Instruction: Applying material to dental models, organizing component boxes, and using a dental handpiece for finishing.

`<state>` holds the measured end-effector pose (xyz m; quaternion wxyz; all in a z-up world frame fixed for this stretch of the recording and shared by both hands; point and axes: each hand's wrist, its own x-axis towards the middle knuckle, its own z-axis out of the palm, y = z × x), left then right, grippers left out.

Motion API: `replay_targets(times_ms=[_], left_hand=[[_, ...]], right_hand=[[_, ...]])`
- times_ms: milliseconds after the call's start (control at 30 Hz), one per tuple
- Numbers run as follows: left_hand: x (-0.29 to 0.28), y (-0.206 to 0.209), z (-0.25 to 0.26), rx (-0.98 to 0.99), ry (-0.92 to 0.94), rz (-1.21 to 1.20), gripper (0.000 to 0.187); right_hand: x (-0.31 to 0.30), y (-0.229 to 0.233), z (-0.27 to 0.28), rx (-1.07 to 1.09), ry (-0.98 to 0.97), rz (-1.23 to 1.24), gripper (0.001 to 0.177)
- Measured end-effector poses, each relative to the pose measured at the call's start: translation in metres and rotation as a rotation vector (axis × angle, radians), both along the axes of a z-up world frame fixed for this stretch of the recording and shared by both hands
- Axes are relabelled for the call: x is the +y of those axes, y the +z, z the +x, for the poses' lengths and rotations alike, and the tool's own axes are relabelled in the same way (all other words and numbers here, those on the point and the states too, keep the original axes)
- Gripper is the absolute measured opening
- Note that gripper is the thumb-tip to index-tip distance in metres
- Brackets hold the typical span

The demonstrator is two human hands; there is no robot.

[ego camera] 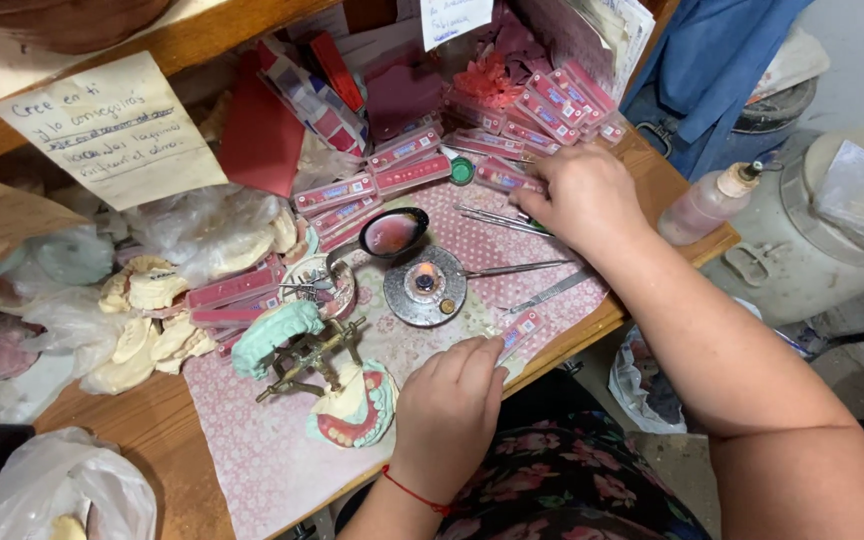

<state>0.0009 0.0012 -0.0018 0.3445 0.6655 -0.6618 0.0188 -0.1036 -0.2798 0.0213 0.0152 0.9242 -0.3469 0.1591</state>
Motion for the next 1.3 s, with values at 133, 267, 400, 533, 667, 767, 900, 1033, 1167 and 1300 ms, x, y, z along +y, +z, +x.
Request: replay_targets(times_ms=[133, 267, 400, 533, 667, 767, 900, 1033, 1167, 1300], left_hand=[[0.001, 0.001, 0.000, 0.008, 0.000, -0.014, 0.028], [0.000, -0.002, 0.000, -0.013, 0.008, -0.026, 0.028], [0.000, 0.001, 0.000, -0.016, 0.008, -0.029, 0.027], [0.000, 0.000, 0.001, -0.007, 0.008, -0.021, 0.028], [0.001, 0.002, 0.000, -0.002, 0.014, 0.015, 0.030], [0.001, 0.003, 0.000, -0.007, 0.017, -0.003, 0.029], [0.001, 0.004, -0.001, -0.002, 0.021, -0.010, 0.029], [0.001, 0.003, 0.000, -0.008, 0.012, -0.032, 0.028], [0.001, 0.002, 0.000, -0.014, -0.002, -0.028, 0.027], [-0.001, 0.002, 0.000, -0.041, 0.010, 0.008, 0.028]], right_hand=[[-0.002, 0.016, -0.002, -0.008, 0.026, -0.206, 0.033], [-0.035, 0.020, -0.011, -0.372, -0.163, -0.185, 0.020], [-0.058, 0.011, -0.012, -0.335, -0.261, -0.335, 0.018], [0.000, 0.040, 0.005, -0.258, -0.121, -0.241, 0.016], [0.020, 0.025, 0.014, 0.150, -0.196, 0.073, 0.047], [0.002, -0.013, 0.008, 0.001, -0.085, -0.168, 0.035], [0.001, 0.002, 0.003, -0.093, -0.038, -0.027, 0.027], [0.016, 0.014, -0.013, -0.368, 0.249, -0.042, 0.025], [0.018, 0.000, -0.029, -0.642, 0.441, -0.109, 0.027], [0.019, -0.007, -0.042, -0.682, 0.473, -0.126, 0.048]])
